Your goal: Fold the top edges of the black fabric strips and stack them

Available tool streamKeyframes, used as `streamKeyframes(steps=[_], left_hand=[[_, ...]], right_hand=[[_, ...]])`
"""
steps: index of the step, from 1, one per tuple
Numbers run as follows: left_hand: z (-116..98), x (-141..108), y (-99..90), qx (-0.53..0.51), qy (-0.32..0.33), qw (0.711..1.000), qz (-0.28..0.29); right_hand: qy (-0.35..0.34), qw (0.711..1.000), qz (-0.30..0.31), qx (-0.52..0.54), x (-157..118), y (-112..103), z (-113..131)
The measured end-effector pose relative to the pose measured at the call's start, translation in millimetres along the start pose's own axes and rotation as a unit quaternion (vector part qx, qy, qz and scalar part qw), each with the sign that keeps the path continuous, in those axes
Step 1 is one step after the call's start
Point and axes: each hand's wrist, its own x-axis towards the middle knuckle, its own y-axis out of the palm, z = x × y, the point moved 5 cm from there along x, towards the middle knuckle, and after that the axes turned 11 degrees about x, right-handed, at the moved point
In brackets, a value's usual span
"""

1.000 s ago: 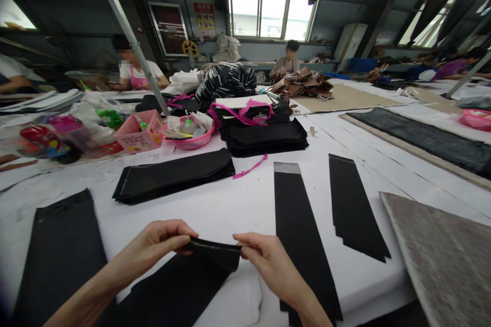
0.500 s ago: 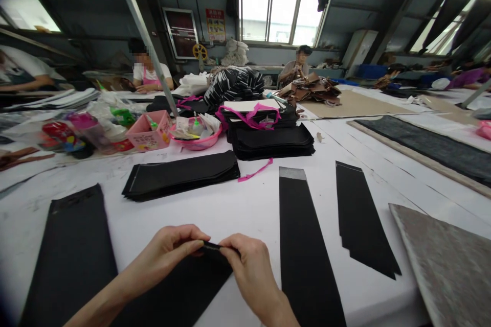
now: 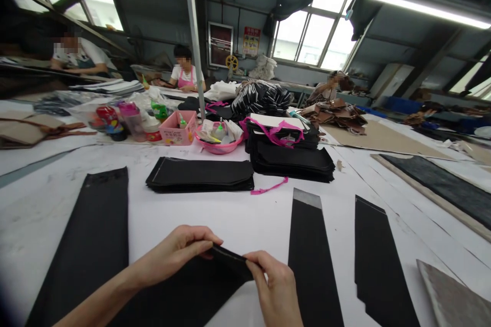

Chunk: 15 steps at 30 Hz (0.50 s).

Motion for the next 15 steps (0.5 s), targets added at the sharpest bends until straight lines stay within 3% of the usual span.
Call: streamKeyframes(steps=[4, 7, 10, 13, 15], left_hand=[[-5, -6, -20.5, -0.004, 0.004, 1.0, -0.015], [-20, -13, -40.2, 0.118, 0.032, 0.988, -0.09], [-48, -15, -37.9, 0.355, 0.123, 0.914, -0.155], [-66, -7, -14.5, 0.542, 0.194, 0.808, -0.124], [-71, -1, -7.9, 0.596, 0.198, 0.771, -0.105]], right_hand=[[-0.048, 0.997, -0.034, -0.056, 6, -6, 6], [-0.098, 0.989, -0.045, -0.098, 12, -7, 14], [-0.164, 0.978, -0.024, -0.126, 21, 3, 31], [-0.198, 0.972, -0.018, -0.123, 31, 13, 50], [-0.18, 0.977, -0.058, -0.093, 37, 11, 55]])
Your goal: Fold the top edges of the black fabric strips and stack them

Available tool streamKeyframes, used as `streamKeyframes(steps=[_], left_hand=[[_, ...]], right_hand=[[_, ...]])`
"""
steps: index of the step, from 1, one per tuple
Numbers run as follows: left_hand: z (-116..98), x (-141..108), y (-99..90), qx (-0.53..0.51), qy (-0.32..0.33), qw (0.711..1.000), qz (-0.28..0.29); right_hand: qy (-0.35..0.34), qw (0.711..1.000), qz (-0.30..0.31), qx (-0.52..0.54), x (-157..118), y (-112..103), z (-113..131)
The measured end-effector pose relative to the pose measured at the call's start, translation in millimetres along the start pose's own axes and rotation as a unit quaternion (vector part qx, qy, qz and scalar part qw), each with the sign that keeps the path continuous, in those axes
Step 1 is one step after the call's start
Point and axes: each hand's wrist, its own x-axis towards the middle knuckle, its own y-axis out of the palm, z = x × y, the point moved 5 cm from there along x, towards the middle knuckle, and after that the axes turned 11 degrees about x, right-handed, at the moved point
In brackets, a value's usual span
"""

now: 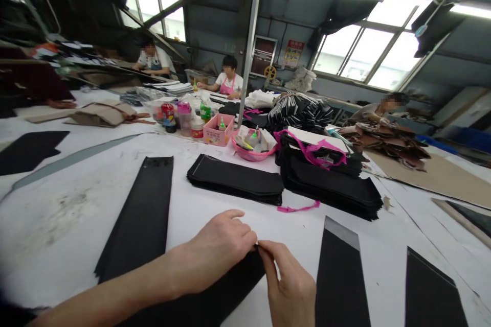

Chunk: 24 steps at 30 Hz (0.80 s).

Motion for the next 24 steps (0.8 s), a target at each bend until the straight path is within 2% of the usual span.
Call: streamKeyframes(steps=[2, 4, 7, 10, 12, 15, 17, 19, 24], left_hand=[[5, 5, -7.0, 0.009, -0.016, 1.0, 0.001], [19, 7, -22.8, -0.002, -0.063, 0.998, -0.027], [46, 6, -52.1, -0.04, -0.133, 0.986, -0.09], [76, 0, -74.6, -0.092, -0.191, 0.967, -0.143], [96, -7, -84.0, -0.126, -0.231, 0.948, -0.177], [125, -22, -91.2, -0.182, -0.277, 0.915, -0.228], [143, -34, -89.2, -0.222, -0.31, 0.891, -0.247], [162, -47, -79.6, -0.277, -0.352, 0.858, -0.252], [207, -71, -26.9, -0.444, -0.419, 0.755, -0.239]], right_hand=[[0.058, 0.995, -0.055, 0.056, 3, -1, -7], [0.121, 0.98, -0.061, 0.145, 0, 9, -22], [0.194, 0.946, 0.029, 0.258, -17, 44, -50], [0.263, 0.91, 0.109, 0.3, -40, 76, -77], [0.293, 0.9, 0.129, 0.297, -51, 85, -91], [0.301, 0.906, 0.115, 0.274, -53, 76, -103], [0.303, 0.911, 0.096, 0.263, -47, 63, -109], [0.324, 0.906, 0.062, 0.265, -40, 47, -117], [0.387, 0.87, -0.067, 0.299, -8, 1, -144]])
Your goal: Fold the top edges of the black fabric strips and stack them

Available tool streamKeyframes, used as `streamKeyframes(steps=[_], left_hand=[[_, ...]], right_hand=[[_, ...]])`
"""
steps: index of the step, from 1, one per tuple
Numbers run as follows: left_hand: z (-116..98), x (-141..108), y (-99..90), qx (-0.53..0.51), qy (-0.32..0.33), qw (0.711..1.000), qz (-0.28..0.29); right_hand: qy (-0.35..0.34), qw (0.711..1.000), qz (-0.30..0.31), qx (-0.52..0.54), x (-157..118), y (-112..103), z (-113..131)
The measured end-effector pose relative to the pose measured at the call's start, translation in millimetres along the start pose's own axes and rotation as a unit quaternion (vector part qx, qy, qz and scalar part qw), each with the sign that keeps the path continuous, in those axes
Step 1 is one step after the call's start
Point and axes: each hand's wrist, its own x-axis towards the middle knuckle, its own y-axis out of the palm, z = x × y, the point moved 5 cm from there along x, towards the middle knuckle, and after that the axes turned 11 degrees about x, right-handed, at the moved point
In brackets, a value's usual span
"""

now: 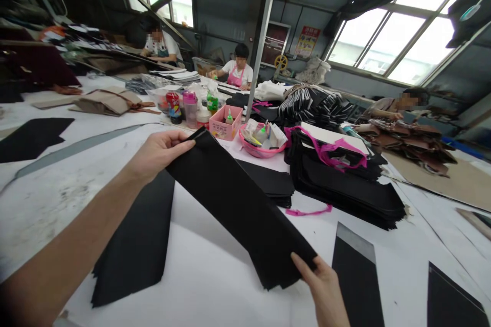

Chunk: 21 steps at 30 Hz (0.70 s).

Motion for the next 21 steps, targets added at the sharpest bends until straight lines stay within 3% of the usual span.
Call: streamKeyframes(steps=[3, 6, 8, 10, 13, 16, 18, 21], left_hand=[[36, 19, -1.1, -0.025, -0.027, 0.999, -0.012], [62, 43, -1.9, -0.005, -0.028, 0.999, -0.041], [77, 60, -1.7, 0.029, -0.03, 0.997, -0.066], [93, 74, 0.1, 0.085, -0.033, 0.991, -0.097], [119, 84, 7.7, 0.201, -0.041, 0.969, -0.138], [141, 81, 18.5, 0.301, -0.035, 0.943, -0.139], [150, 75, 20.5, 0.347, -0.025, 0.928, -0.132], [156, 61, 8.2, 0.39, -0.011, 0.914, -0.115]], right_hand=[[-0.044, 0.998, -0.02, 0.035, 35, -1, 37], [-0.127, 0.992, -0.005, 0.029, 79, 19, 80], [-0.18, 0.983, -0.027, -0.021, 110, 36, 102], [-0.217, 0.963, -0.063, -0.148, 141, 55, 114], [-0.224, 0.935, -0.099, -0.255, 178, 79, 112], [-0.226, 0.913, -0.103, -0.325, 192, 96, 95], [-0.263, 0.877, -0.09, -0.393, 184, 103, 81], [-0.367, 0.792, -0.053, -0.484, 147, 113, 55]])
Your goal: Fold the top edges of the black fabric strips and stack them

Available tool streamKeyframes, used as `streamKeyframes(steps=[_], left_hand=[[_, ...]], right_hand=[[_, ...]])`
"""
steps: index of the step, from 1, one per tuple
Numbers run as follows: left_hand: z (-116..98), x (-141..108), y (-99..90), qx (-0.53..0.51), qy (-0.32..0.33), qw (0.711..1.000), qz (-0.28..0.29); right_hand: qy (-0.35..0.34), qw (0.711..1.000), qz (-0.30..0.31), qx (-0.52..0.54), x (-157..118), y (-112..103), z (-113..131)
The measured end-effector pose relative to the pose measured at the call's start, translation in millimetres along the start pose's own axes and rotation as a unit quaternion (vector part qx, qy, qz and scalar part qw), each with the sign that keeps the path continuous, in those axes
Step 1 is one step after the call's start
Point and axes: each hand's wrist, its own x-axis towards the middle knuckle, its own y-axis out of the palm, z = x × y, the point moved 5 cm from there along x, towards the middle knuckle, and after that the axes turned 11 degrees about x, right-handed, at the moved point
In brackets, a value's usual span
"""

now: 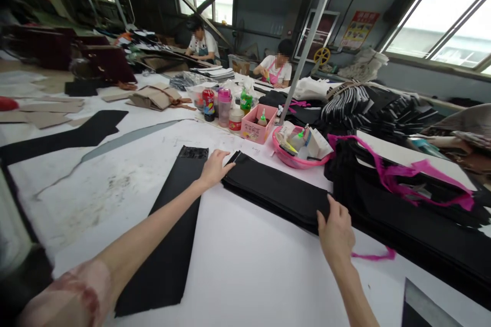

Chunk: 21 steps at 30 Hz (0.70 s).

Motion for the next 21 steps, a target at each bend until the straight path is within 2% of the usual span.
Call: streamKeyframes(steps=[3, 6, 9, 12, 14, 16, 18, 21], left_hand=[[24, -15, -22.3, 0.026, 0.02, 0.999, 0.03], [55, -43, -53.8, 0.048, 0.019, 0.996, 0.069], [86, -87, -86.9, 0.066, -0.013, 0.993, 0.095], [108, -137, -109.6, 0.065, -0.052, 0.99, 0.114], [116, -167, -115.7, 0.04, -0.076, 0.988, 0.127], [119, -191, -115.9, 0.001, -0.099, 0.986, 0.137], [119, -208, -113.3, -0.046, -0.126, 0.981, 0.143], [113, -224, -109.0, -0.126, -0.173, 0.964, 0.157]], right_hand=[[-0.124, 0.99, 0.043, 0.043, -62, 10, 31], [-0.208, 0.967, 0.106, 0.102, -125, 22, 73], [-0.284, 0.938, 0.119, 0.157, -173, 29, 127], [-0.368, 0.899, 0.112, 0.208, -208, 39, 183], [-0.392, 0.878, 0.12, 0.245, -228, 53, 216], [-0.402, 0.866, 0.168, 0.245, -246, 74, 241], [-0.386, 0.872, 0.192, 0.231, -258, 93, 256], [-0.356, 0.897, 0.158, 0.208, -266, 106, 264]])
